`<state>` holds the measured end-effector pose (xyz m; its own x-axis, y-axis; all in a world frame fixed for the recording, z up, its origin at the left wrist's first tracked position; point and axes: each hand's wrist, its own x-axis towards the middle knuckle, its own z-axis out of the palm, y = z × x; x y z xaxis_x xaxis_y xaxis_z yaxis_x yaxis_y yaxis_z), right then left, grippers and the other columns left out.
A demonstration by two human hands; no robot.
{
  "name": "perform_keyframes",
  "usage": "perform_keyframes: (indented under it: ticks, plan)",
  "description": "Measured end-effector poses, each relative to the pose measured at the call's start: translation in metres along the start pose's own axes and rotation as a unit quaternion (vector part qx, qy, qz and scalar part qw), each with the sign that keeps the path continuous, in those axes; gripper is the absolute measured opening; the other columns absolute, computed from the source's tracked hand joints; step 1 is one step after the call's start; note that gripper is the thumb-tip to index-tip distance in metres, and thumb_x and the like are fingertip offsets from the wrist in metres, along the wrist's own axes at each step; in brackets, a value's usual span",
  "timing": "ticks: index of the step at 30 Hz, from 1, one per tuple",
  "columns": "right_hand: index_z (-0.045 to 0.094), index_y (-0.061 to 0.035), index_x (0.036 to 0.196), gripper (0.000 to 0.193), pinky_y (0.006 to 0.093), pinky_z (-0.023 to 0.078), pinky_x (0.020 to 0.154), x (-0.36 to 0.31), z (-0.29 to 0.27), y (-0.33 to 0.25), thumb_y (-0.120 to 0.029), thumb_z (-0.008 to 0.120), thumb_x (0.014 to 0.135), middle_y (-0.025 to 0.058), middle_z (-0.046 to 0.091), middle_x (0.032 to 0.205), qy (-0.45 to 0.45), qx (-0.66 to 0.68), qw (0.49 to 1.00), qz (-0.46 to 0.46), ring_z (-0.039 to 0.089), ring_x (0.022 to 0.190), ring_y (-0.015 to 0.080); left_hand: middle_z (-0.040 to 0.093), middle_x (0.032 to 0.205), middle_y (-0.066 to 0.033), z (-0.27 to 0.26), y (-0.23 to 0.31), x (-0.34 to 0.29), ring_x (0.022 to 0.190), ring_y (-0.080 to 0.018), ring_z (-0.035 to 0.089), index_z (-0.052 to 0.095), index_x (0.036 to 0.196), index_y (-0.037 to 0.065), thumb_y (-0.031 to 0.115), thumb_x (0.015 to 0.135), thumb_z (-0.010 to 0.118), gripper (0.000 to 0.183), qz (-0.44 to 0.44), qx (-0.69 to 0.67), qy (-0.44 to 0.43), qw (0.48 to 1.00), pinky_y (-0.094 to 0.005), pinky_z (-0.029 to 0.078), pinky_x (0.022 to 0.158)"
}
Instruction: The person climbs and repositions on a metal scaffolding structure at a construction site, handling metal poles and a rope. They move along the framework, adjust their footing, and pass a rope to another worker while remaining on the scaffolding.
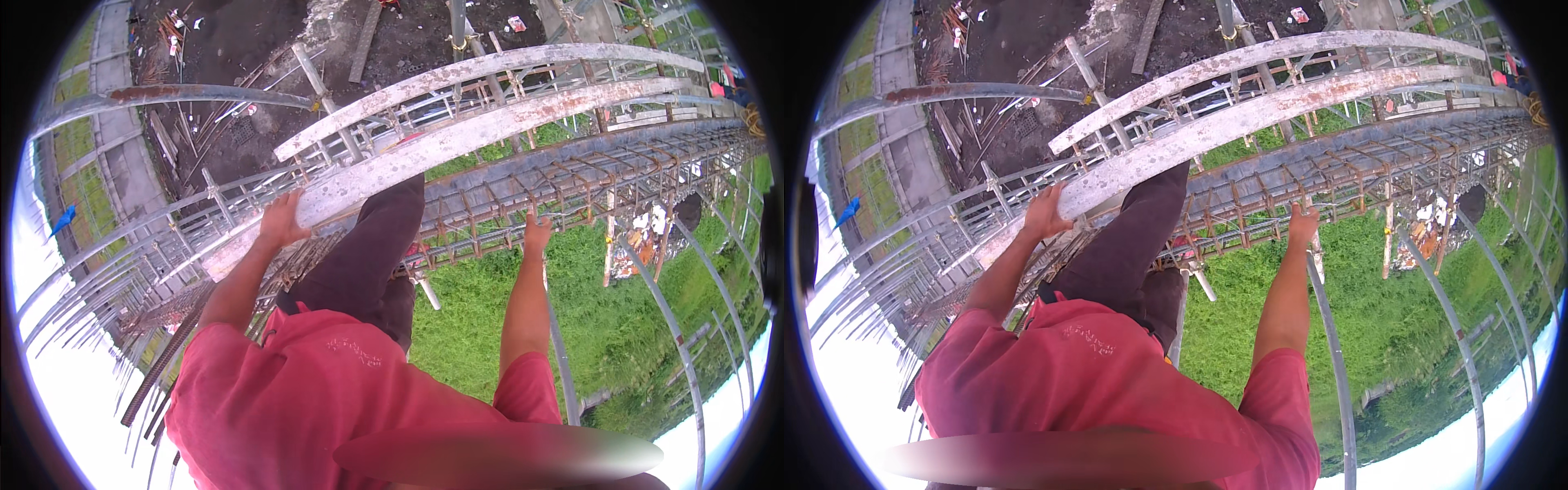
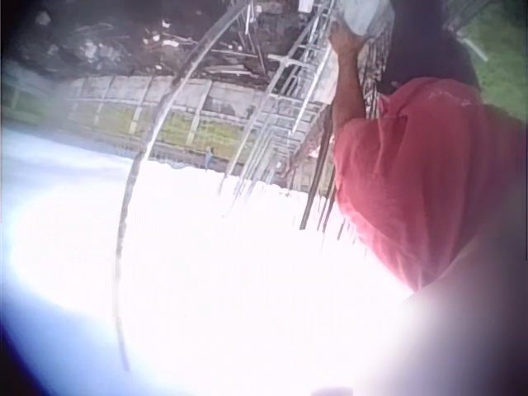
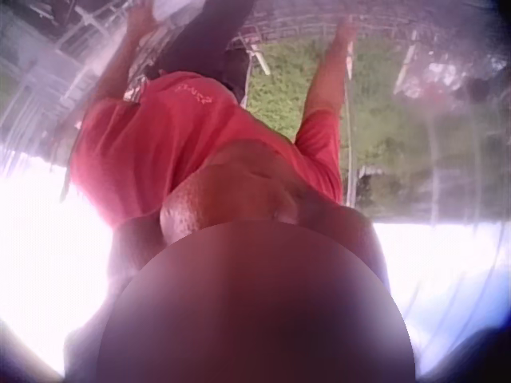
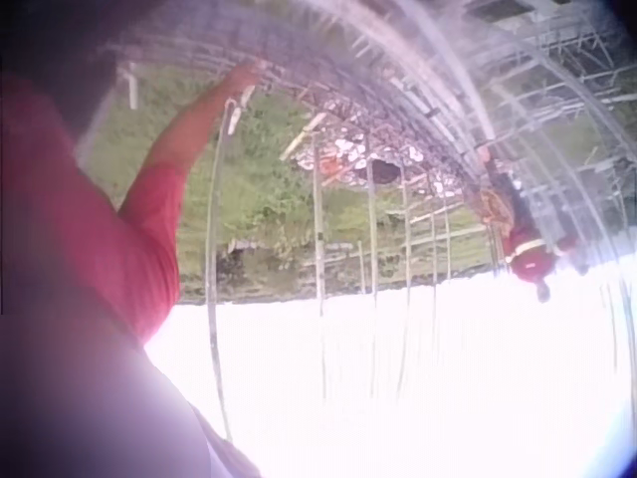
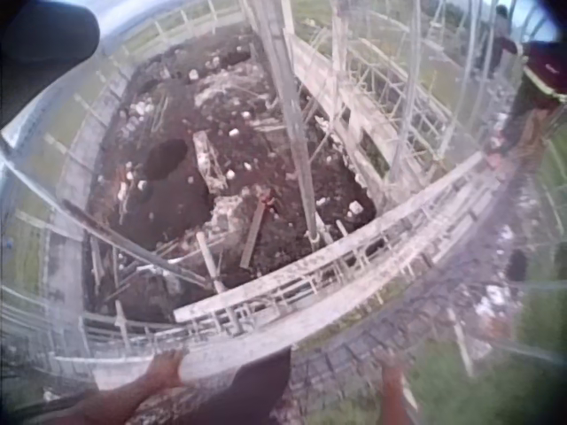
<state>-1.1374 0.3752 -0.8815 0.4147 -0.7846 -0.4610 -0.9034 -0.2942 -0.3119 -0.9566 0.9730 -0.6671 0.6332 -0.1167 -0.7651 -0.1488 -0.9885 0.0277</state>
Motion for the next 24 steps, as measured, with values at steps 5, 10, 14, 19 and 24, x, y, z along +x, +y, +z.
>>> perform_keyframes:
  ticks: [5, 10, 14, 19, 24]
  plan:
    - [0.057, 0.0001, 0.122, 0.056, 0.0384, 0.055, 0.073, -0.016, 0.037, -0.055, -0.036, 0.079, 0.085, 0.0172, 0.067, 0.104, -0.021, 0.187, 0.978, 0.093, 0.067, 0.084, 0.0254, 0.056, 0.132, -0.0212, -0.011, 0.010, 0.005, 0.122, -0.0410, 0.055, 0.039, 0.146, 0.011, 0.035, 0.054, 0.090, 0.108, 0.021, -0.037, -0.008, 0.999, -0.0510, 0.047, 0.103]
    - [0.046, -0.0091, 0.139, 0.066, 0.0480, 0.052, 0.093, -0.030, 0.060, -0.162, -0.049, 0.072, 0.093, 0.0140, 0.066, 0.118, -0.297, 0.533, 0.769, 0.194, 0.064, 0.110, 0.0288, 0.058, 0.128, -0.0229, -0.016, 0.009, -0.014, 0.120, -0.0438, 0.055, 0.038, 0.146, 0.005, 0.035, 0.051, 0.090, 0.112, 0.061, -0.014, 0.032, 0.998, -0.0532, 0.045, 0.101]
    - [0.050, -0.0061, 0.138, 0.071, 0.0516, 0.052, 0.098, -0.030, 0.079, -0.226, -0.051, 0.075, 0.089, 0.0155, 0.065, 0.126, -0.315, 0.729, 0.590, 0.147, 0.064, 0.116, 0.0282, 0.055, 0.130, -0.0249, -0.013, -0.001, -0.031, 0.122, -0.0438, 0.053, 0.038, 0.147, 0.003, 0.043, 0.054, 0.087, 0.112, 0.064, -0.003, 0.018, 0.998, -0.0556, 0.041, 0.105]
    - [0.061, 0.0010, 0.126, 0.061, 0.0516, 0.056, 0.093, -0.025, 0.098, -0.247, -0.042, 0.081, 0.087, 0.0160, 0.071, 0.116, -0.233, 0.711, 0.605, 0.271, 0.070, 0.103, 0.0311, 0.054, 0.138, -0.0295, -0.008, 0.006, -0.034, 0.126, -0.0452, 0.053, 0.039, 0.151, 0.001, 0.064, 0.063, 0.083, 0.117, 0.041, 0.107, 0.033, 0.993, -0.0550, 0.044, 0.104]
    - [0.062, 0.0036, 0.125, 0.058, 0.0514, 0.058, 0.089, -0.019, 0.110, -0.243, -0.033, 0.083, 0.085, 0.0168, 0.071, 0.115, -0.223, 0.703, 0.621, 0.265, 0.071, 0.099, 0.0321, 0.053, 0.137, -0.0289, -0.004, 0.016, -0.017, 0.126, -0.0451, 0.052, 0.038, 0.150, 0.000, 0.060, 0.062, 0.084, 0.116, 0.045, 0.089, 0.025, 0.995, -0.0553, 0.043, 0.105]
